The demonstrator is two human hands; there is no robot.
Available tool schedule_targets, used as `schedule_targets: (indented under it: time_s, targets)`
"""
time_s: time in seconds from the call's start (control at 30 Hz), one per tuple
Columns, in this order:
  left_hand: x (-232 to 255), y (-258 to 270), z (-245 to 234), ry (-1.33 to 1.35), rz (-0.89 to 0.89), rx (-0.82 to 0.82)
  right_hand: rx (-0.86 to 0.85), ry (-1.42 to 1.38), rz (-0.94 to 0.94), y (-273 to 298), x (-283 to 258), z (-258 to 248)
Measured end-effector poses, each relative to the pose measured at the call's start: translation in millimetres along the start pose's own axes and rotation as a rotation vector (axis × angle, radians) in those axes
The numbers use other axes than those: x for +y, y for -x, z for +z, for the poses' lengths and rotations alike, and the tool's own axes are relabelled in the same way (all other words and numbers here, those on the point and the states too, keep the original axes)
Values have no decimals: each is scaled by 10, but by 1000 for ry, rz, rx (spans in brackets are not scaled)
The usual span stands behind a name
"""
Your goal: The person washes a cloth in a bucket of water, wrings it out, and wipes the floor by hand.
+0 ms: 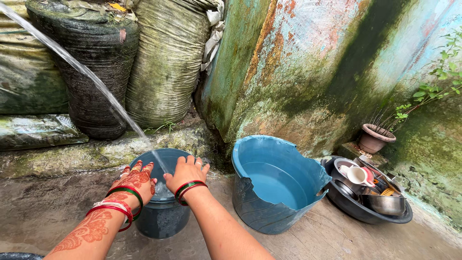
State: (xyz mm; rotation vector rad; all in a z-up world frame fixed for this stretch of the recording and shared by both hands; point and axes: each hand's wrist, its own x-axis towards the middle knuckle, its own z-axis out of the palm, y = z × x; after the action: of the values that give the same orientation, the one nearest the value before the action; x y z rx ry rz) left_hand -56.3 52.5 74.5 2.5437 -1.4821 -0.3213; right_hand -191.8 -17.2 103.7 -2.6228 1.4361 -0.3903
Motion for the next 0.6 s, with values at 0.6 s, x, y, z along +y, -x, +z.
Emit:
schedule_targets:
  time_s: [0.6]
  targets:
    - [26, 20, -33, -12, 3, 3, -44, 1, 35, 33, -10, -120]
